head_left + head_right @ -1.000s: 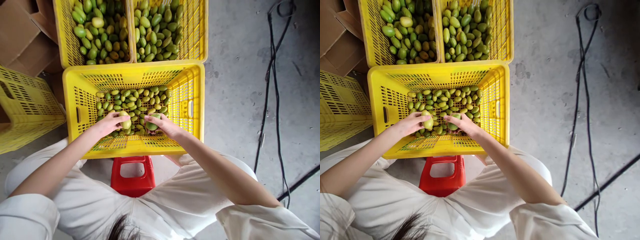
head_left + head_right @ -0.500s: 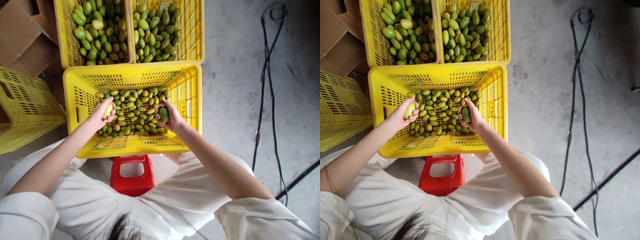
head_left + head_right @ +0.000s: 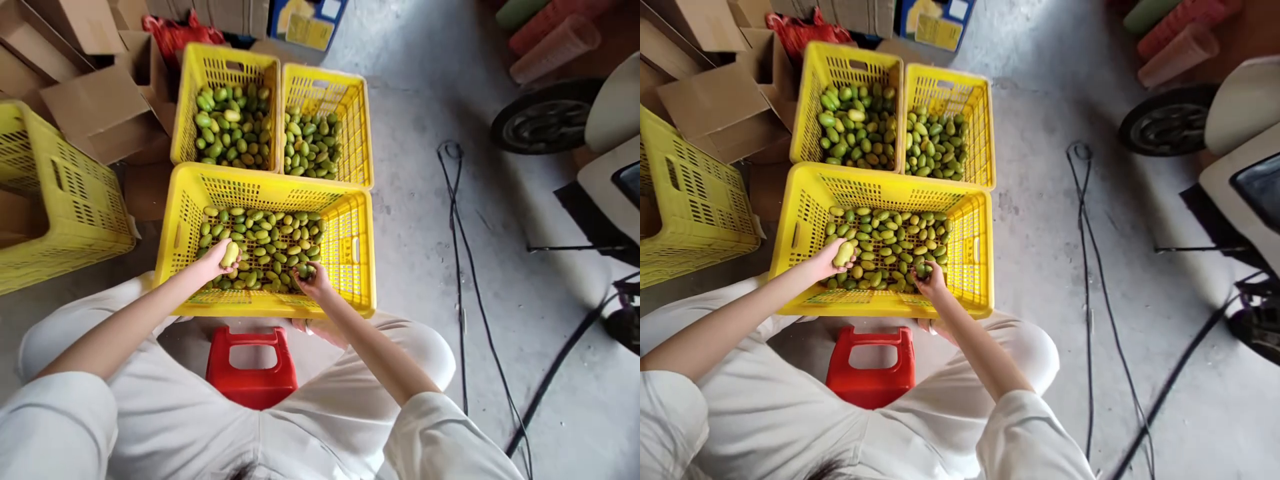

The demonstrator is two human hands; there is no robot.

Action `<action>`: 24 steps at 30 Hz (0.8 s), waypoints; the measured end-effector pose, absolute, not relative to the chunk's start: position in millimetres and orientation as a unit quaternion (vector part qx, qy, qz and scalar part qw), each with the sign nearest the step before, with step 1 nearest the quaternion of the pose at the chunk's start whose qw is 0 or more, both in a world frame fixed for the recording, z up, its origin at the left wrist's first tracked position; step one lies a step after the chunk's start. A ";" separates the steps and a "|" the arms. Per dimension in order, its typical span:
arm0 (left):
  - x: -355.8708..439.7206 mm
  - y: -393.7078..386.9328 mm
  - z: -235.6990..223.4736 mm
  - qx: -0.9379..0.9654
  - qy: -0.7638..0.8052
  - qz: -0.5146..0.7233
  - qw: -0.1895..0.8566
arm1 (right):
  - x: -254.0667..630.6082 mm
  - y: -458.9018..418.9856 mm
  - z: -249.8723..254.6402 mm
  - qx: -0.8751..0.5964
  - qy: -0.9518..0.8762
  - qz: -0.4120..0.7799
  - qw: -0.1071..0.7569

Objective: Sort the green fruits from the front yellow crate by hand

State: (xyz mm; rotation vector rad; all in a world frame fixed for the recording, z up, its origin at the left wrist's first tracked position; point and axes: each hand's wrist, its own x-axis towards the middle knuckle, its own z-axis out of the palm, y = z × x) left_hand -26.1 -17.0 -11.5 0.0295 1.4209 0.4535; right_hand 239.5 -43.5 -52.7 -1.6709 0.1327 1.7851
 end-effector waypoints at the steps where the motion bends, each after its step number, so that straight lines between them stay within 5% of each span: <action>1: -27.6 -17.7 -11.1 0.017 0.641 0.216 0.736 | 237.8 -30.6 -47.3 -0.642 0.038 0.684 0.344; 8: -38.6 -24.0 -15.7 0.025 0.624 0.242 0.743 | 245.3 118.4 23.9 -0.608 -0.154 0.628 0.460; 12: -39.9 -26.6 -19.6 0.019 0.631 0.236 0.738 | 249.5 115.6 25.2 -0.591 -0.245 0.604 0.476; 13: -39.4 -27.0 -20.5 0.017 0.635 0.234 0.736 | 248.1 95.0 16.2 -0.604 -0.265 0.593 0.462; 16: -36.0 -27.9 -22.6 0.004 0.648 0.230 0.726 | 240.9 3.0 -21.7 -0.738 -0.433 0.459 0.240; 24: -18.9 -10.7 -26.6 -0.053 0.661 0.266 0.700 | 239.2 -130.8 -78.3 -0.756 -0.557 0.327 0.109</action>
